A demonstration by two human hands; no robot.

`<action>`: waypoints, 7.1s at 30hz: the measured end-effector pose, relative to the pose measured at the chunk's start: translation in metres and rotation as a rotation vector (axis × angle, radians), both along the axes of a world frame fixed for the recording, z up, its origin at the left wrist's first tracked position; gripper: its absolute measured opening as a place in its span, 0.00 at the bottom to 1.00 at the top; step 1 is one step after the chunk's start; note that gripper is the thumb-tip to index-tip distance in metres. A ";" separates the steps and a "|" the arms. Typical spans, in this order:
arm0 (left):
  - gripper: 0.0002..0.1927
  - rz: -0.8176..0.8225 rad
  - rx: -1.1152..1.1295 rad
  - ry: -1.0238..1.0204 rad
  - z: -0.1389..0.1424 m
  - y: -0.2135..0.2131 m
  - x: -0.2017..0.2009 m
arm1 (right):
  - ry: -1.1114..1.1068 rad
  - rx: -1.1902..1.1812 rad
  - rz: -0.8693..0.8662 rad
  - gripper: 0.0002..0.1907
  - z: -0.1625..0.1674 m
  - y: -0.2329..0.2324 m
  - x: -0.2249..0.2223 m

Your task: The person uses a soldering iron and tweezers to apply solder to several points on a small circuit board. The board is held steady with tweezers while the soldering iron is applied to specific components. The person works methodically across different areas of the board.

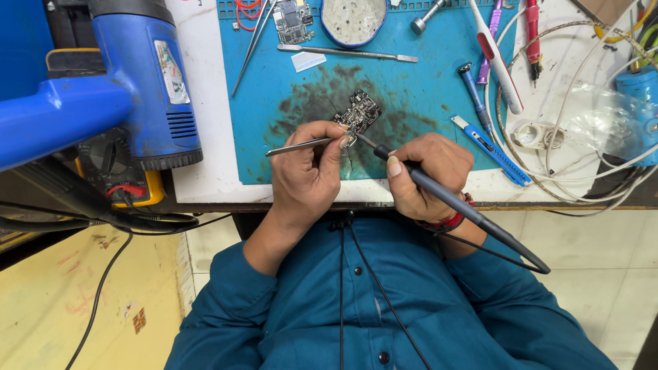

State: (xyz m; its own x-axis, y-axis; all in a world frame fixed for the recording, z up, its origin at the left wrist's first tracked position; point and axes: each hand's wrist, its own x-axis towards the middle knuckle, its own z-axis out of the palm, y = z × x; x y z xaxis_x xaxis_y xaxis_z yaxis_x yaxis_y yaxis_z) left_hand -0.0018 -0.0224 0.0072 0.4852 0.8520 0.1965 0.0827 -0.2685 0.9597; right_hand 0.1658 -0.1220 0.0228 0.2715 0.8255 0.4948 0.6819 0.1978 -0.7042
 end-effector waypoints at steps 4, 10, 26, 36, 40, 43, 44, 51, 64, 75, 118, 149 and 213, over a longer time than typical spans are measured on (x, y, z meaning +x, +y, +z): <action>0.06 -0.002 -0.033 0.011 -0.001 0.000 0.000 | -0.007 -0.009 0.005 0.06 0.000 0.000 0.000; 0.06 0.009 -0.011 0.036 0.000 0.000 0.001 | -0.002 -0.007 0.007 0.07 -0.001 0.000 0.001; 0.06 0.004 -0.027 0.030 0.000 0.000 0.001 | -0.008 -0.013 -0.008 0.07 0.001 -0.001 0.000; 0.06 0.000 -0.013 0.029 0.000 0.000 0.000 | -0.020 -0.036 -0.020 0.07 0.001 -0.002 0.000; 0.06 0.003 -0.024 0.027 0.000 -0.001 0.001 | -0.005 -0.004 -0.020 0.07 0.000 -0.001 0.000; 0.06 0.005 -0.023 0.026 0.000 -0.001 0.000 | -0.006 -0.003 -0.023 0.07 0.000 -0.002 0.000; 0.06 0.001 -0.024 0.019 0.000 -0.001 0.000 | -0.006 -0.001 -0.024 0.07 -0.001 -0.002 0.000; 0.06 -0.001 -0.023 0.013 0.000 0.000 0.001 | -0.021 -0.008 -0.033 0.07 -0.001 -0.002 0.000; 0.06 0.002 -0.024 0.030 0.001 0.000 0.001 | -0.014 0.000 -0.031 0.06 -0.001 -0.002 0.001; 0.06 0.003 -0.009 0.028 0.002 0.000 0.001 | -0.021 -0.005 -0.060 0.06 -0.001 -0.003 0.002; 0.06 0.009 -0.017 0.037 0.001 0.000 0.000 | 0.008 -0.029 -0.167 0.05 -0.005 -0.008 0.001; 0.06 0.004 -0.003 0.036 0.002 0.001 0.000 | -0.101 -0.045 -0.153 0.15 -0.008 0.003 -0.003; 0.05 -0.005 0.066 0.093 0.002 0.001 0.002 | -0.037 0.019 -0.025 0.06 -0.001 -0.001 0.000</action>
State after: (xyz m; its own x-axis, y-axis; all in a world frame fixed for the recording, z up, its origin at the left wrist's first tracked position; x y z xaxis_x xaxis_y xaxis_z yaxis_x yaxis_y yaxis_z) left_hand -0.0001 -0.0217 0.0094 0.5084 0.8363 0.2055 0.1695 -0.3311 0.9282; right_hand 0.1661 -0.1226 0.0216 0.2733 0.8091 0.5202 0.7124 0.1932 -0.6747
